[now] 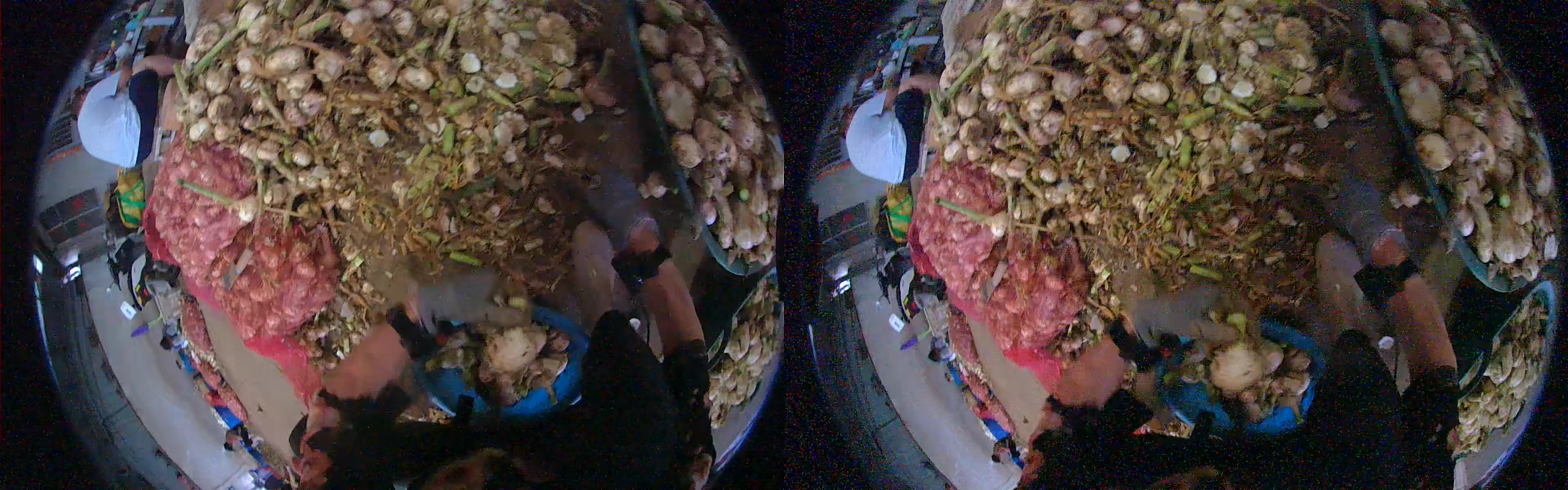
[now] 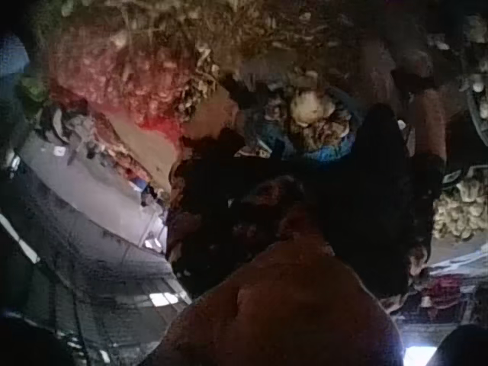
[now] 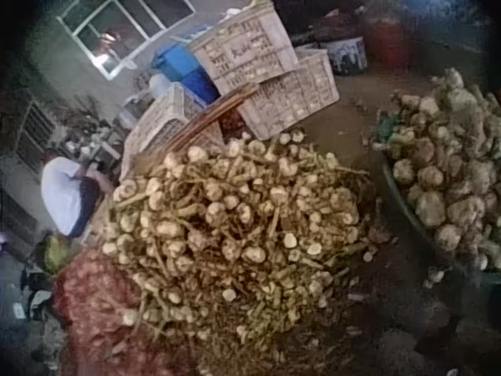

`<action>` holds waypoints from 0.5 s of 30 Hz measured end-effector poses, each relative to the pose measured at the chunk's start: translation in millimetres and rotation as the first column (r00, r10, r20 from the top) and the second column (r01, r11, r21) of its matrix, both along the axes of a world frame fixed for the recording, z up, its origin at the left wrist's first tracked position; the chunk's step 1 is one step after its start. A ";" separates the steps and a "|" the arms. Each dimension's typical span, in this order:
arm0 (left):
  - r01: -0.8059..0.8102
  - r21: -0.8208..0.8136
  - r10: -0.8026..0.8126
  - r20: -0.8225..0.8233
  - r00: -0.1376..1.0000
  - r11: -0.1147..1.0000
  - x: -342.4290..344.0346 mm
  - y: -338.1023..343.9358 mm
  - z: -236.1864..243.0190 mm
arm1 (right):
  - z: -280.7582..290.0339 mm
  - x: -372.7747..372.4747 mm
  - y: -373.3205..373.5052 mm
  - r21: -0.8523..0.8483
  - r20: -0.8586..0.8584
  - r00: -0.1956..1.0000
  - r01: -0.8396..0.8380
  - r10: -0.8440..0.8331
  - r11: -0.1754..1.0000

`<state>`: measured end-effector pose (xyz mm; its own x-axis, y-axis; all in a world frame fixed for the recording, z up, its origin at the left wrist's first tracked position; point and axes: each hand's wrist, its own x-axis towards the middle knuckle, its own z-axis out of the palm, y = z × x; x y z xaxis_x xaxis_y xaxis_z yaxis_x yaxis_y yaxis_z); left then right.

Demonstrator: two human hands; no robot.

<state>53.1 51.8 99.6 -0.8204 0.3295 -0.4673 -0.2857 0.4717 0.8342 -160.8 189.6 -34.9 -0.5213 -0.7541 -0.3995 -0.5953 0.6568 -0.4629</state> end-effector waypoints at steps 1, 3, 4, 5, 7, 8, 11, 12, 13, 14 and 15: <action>-0.463 0.087 0.435 0.228 0.871 0.882 29.5 -25.3 -33.7 | 6.4 5.8 -7.5 -0.001 0.036 0.999 0.011 -0.011 1.000; -0.758 -0.293 0.808 0.117 0.577 0.583 18.2 -61.3 -74.2 | 1.1 -2.0 9.1 0.074 0.043 0.996 0.076 -0.079 0.994; -0.670 -0.657 0.749 -0.237 0.619 0.345 12.6 -82.1 -63.1 | -10.8 6.3 4.4 0.087 0.078 0.993 0.077 -0.084 0.993; -0.639 -0.723 0.693 -0.320 0.646 0.263 4.2 -100.9 -75.1 | 8.3 1.0 7.6 0.081 0.047 0.995 0.087 -0.091 0.993; -0.486 -0.860 0.627 -0.293 0.722 0.157 43.6 -128.6 -95.9 | 8.2 22.6 -12.0 -0.018 0.073 0.997 0.020 -0.018 1.000; -0.415 -0.885 0.603 -0.215 0.768 0.213 39.4 -123.1 -98.8 | 12.1 25.3 -10.1 -0.059 0.048 0.999 -0.007 0.010 0.998; -0.486 -0.837 0.729 -0.167 0.664 0.251 53.2 -114.1 -97.2 | 16.2 28.9 -8.8 -0.154 0.191 0.979 -0.042 0.071 0.987; -0.677 -0.709 0.776 -0.308 0.550 0.198 65.6 -109.0 -103.7 | 18.3 25.2 -7.8 -0.171 0.263 0.961 -0.042 0.087 0.984; -0.830 -0.543 0.812 -0.421 0.404 0.131 78.5 -103.9 -109.6 | 23.0 23.5 -11.0 -0.081 0.241 0.969 -0.029 0.047 0.996; -0.878 -0.439 0.933 -0.199 0.301 0.190 60.6 -90.6 -132.4 | 6.8 12.3 1.4 0.083 0.185 0.982 0.010 -0.025 0.997; -0.899 -0.414 0.984 -0.041 0.172 0.140 64.4 -91.6 -95.4 | 15.5 14.9 -6.2 0.146 0.170 0.984 0.024 -0.049 0.989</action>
